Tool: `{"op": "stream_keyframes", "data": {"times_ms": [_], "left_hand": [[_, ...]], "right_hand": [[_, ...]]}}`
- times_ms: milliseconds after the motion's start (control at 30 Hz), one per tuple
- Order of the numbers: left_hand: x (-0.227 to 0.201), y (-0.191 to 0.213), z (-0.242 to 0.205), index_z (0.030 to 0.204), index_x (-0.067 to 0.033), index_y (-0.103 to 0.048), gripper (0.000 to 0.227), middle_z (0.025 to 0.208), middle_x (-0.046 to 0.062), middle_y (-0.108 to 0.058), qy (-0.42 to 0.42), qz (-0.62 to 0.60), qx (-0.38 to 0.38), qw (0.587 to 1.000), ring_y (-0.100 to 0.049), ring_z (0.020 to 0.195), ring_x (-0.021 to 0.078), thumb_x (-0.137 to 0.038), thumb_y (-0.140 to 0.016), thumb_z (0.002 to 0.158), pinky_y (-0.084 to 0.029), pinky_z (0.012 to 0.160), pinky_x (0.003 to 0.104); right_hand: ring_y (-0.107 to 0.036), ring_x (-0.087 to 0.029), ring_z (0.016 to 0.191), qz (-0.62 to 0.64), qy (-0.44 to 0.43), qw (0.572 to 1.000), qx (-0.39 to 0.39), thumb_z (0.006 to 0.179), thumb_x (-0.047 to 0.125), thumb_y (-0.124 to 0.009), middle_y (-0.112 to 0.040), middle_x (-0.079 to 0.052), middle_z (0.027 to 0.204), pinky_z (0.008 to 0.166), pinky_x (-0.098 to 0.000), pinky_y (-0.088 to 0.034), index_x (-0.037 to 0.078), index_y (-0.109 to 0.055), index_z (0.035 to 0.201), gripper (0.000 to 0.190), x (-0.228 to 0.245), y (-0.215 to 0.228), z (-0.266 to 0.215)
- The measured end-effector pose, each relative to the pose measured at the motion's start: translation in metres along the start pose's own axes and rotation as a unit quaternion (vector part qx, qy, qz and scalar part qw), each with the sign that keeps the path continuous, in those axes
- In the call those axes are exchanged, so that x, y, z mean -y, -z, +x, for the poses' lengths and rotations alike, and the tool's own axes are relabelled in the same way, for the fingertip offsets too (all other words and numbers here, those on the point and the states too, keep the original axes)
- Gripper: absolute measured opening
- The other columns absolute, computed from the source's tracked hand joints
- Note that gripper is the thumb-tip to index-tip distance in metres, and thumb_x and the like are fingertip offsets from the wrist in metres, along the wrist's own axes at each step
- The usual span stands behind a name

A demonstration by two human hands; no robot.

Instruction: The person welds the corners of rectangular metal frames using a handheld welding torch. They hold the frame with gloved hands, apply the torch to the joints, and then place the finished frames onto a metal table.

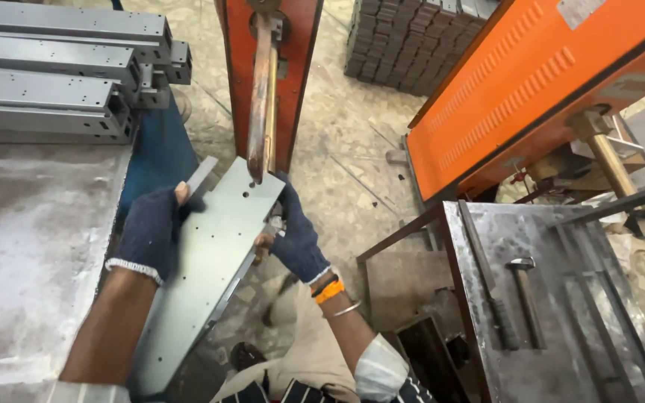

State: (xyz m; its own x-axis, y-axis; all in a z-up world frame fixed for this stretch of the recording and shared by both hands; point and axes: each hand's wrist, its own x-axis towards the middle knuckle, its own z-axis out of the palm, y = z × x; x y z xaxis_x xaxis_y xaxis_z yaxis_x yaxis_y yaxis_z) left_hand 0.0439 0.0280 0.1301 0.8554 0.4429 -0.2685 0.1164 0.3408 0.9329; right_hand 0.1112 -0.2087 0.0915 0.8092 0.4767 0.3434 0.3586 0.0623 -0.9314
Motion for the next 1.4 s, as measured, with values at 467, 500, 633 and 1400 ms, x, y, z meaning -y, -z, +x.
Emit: {"op": "stream_keyframes", "data": {"times_ms": [467,500,633,1400], "left_hand": [[0.009,-0.007,0.024,0.093,-0.0027,-0.074,0.021,0.088,0.005,-0.071,-0.027,-0.075,-0.054,0.995,-0.062,0.079,0.0154,-0.023,-0.068,0.095,-0.05,0.075,0.032],[0.009,-0.009,0.025,0.092,-0.0029,-0.074,0.021,0.088,0.005,-0.072,-0.022,-0.082,-0.059,0.995,-0.063,0.078,0.0152,-0.023,-0.068,0.095,-0.051,0.075,0.032],[-0.006,-0.018,0.005,0.091,-0.0031,-0.074,0.026,0.085,0.004,-0.069,0.03,-0.049,-0.083,0.995,-0.058,0.075,0.0146,-0.028,-0.069,0.097,-0.048,0.07,0.033],[-0.033,-0.021,-0.046,0.116,-0.0008,-0.076,0.043,0.101,0.012,-0.078,-0.021,0.278,0.082,0.957,-0.068,0.09,0.0155,-0.014,-0.083,0.075,-0.054,0.079,0.033]], "right_hand": [[-0.056,-0.022,0.134,0.165,-0.028,0.986,-0.006,0.072,0.019,-0.095,-0.054,-0.008,0.147,0.114,-0.038,-0.05,0.004,-0.033,0.16,0.108,-0.041,-0.001,0.024],[-0.056,-0.022,0.134,0.181,-0.034,0.983,0.001,0.071,0.015,-0.095,-0.054,-0.008,0.147,0.115,-0.0384,-0.05,0.004,-0.034,0.159,0.108,-0.039,0.001,0.027],[-0.055,-0.022,0.138,0.165,-0.044,0.985,0.021,0.069,0.01,-0.092,-0.055,-0.009,0.147,0.118,-0.0397,-0.05,0.003,-0.035,0.159,0.107,-0.031,0.007,0.029],[-0.075,-0.011,0.076,-0.09,-0.01,0.996,-0.027,0.1,0.015,-0.074,-0.074,-0.007,0.089,0.066,-0.0248,-0.058,0.006,-0.071,0.111,0.014,0.093,-0.016,-0.009]]}}
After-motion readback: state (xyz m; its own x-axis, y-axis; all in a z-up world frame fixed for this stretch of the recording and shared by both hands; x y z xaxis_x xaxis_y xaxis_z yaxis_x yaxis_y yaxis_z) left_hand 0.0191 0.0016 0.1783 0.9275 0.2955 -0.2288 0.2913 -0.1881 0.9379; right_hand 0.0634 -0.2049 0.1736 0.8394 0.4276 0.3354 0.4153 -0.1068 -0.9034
